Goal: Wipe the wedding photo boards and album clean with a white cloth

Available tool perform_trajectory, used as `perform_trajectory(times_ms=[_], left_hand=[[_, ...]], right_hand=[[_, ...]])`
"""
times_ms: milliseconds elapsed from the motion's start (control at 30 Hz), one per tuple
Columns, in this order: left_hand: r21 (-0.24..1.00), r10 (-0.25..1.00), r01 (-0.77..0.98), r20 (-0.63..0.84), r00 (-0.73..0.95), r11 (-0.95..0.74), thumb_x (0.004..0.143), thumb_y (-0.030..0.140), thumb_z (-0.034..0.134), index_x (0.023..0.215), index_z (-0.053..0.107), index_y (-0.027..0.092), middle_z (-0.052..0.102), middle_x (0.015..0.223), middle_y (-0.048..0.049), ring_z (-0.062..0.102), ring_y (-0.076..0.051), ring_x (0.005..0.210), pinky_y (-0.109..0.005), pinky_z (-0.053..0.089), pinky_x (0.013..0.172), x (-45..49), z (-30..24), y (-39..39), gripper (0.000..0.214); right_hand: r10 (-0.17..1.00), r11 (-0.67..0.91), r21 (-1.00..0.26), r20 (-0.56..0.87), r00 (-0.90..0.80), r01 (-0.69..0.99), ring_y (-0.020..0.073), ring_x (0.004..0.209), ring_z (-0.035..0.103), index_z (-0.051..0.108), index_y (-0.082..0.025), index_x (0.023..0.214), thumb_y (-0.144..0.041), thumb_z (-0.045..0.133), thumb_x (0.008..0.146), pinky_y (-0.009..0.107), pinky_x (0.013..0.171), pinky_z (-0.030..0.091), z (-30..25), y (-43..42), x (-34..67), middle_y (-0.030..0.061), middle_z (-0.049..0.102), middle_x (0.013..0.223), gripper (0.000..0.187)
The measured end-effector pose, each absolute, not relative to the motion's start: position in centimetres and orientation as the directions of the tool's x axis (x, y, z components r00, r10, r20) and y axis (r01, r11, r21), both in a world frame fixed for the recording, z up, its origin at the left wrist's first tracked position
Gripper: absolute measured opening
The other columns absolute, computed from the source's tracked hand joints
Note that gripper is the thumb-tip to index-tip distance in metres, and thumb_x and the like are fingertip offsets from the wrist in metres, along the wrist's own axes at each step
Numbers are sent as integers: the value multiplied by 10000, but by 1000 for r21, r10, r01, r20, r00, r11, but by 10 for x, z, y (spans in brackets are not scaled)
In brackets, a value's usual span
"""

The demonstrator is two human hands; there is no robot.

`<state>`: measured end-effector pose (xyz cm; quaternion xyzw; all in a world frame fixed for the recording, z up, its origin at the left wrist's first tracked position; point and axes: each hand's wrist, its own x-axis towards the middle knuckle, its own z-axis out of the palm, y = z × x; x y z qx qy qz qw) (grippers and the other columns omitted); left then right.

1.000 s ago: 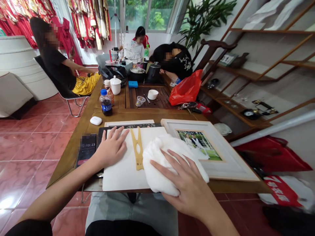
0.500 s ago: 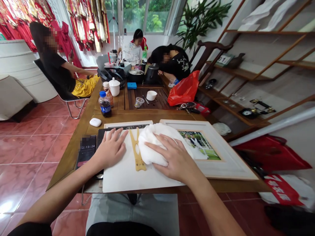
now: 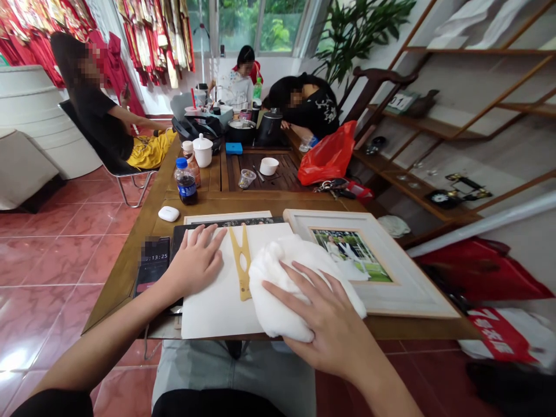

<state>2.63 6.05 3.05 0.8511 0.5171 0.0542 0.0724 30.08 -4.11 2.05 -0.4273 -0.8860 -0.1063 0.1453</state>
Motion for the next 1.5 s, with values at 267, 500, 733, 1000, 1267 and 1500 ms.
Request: perform_trajectory(times_ms=[267, 500, 733, 1000, 1267, 1500], left_hand=[[145, 891, 881, 9, 454, -450, 1029, 329, 297, 1589, 296, 216, 311, 1642, -104, 270, -384, 1504, -664, 244, 1183, 27, 32, 59, 571], [161, 894, 881, 28, 447, -446, 1024, 330, 293, 1581, 303, 220, 329, 1632, -104, 284, -372, 1497, -657, 247, 1182, 27, 30, 59, 568], [170, 894, 879, 40, 446, -446, 1018, 323, 299, 1572, 314, 221, 342, 1622, -108, 289, -370, 1488, -655, 250, 1176, 27, 30, 59, 564], [168, 891, 877, 30, 453, -451, 1023, 321, 292, 1575, 310, 210, 336, 1623, -112, 284, -377, 1488, -652, 247, 1178, 27, 31, 59, 563], [148, 887, 876, 34, 460, -459, 1025, 322, 303, 1579, 306, 206, 334, 1624, -113, 285, -377, 1487, -646, 246, 1180, 27, 33, 59, 567], [150, 884, 872, 34, 466, -465, 1029, 341, 298, 1572, 318, 220, 334, 1625, -109, 283, -376, 1487, -639, 247, 1180, 25, 32, 60, 556]], right_hand=[[756, 581, 37, 347, -555, 813, 391, 1274, 523, 539, -291, 1442, -382, 589, 866, 559, 942, 453, 21, 2, 302, 178, 507, 1465, 586], [765, 586, -7, 333, -551, 810, 398, 1310, 495, 551, -288, 1442, -388, 580, 879, 576, 977, 424, 21, 5, 295, 171, 497, 1489, 573], [741, 628, -24, 322, -589, 778, 398, 1378, 420, 472, -326, 1500, -376, 603, 813, 582, 1028, 357, 19, -41, 294, 140, 414, 1566, 701], [718, 639, -13, 369, -591, 769, 421, 1362, 416, 484, -308, 1489, -398, 577, 804, 603, 1026, 333, 17, -50, 286, 156, 377, 1579, 696], [671, 700, -6, 346, -656, 714, 440, 1395, 358, 453, -298, 1503, -453, 625, 751, 641, 1072, 255, 21, -51, 244, 156, 361, 1600, 787], [659, 719, -22, 340, -672, 694, 424, 1406, 346, 465, -308, 1492, -481, 623, 770, 643, 1083, 242, 21, -51, 237, 131, 372, 1603, 759]])
